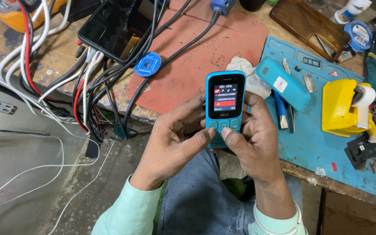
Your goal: The person disassembles a black feature phone, removes the battery and keypad, and replaces the keypad with a new one. They reassemble the phone, insert the battery, and test the keypad by pressing buttons and navigating menus.
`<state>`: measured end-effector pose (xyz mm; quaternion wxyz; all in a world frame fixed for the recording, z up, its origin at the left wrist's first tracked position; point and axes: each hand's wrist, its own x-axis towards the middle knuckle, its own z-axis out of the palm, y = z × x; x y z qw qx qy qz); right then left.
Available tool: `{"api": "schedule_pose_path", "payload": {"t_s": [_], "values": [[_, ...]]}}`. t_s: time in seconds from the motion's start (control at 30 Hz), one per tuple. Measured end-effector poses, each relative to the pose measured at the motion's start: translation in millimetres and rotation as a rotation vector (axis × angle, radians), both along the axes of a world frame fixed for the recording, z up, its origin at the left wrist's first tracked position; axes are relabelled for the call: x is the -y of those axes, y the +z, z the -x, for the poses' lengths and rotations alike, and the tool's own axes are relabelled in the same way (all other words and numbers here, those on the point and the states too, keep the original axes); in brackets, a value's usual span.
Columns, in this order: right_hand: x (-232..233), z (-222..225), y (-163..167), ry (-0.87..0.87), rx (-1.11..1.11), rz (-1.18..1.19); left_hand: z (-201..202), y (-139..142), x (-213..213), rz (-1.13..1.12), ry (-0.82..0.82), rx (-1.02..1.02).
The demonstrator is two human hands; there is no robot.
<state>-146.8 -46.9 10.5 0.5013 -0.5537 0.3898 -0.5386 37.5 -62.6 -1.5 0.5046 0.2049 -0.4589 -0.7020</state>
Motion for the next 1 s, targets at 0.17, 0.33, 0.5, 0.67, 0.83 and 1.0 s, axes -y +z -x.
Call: {"api": "schedule_pose_path", "payload": {"t_s": [0.17, 0.33, 0.5, 0.67, 0.83, 1.0], "values": [[-0.3, 1.1, -0.4, 0.022, 0.022, -0.009, 0.1, -0.5, -0.4, -0.037, 0.001, 0.008], [0.1, 0.9, -1.0, 0.020, 0.017, 0.020, -0.4, -0.8, -0.3, -0.015, -0.001, 0.008], [-0.1, 1.6, -0.9, 0.023, 0.017, 0.025, -0.5, -0.9, -0.3, -0.018, -0.006, -0.005], [0.4, 2.3, -3.2, 0.032, 0.013, 0.029, 0.0, -2.8, -0.2, -0.010, 0.010, 0.008], [2.2, 6.7, -2.4, 0.067, 0.082, -0.019, 0.5, -5.2, 0.0, -0.042, 0.003, -0.048], [2.7, 7.0, -1.3, 0.056, 0.061, -0.038, 0.9, -6.1, 0.1, -0.022, 0.018, -0.030]]}}
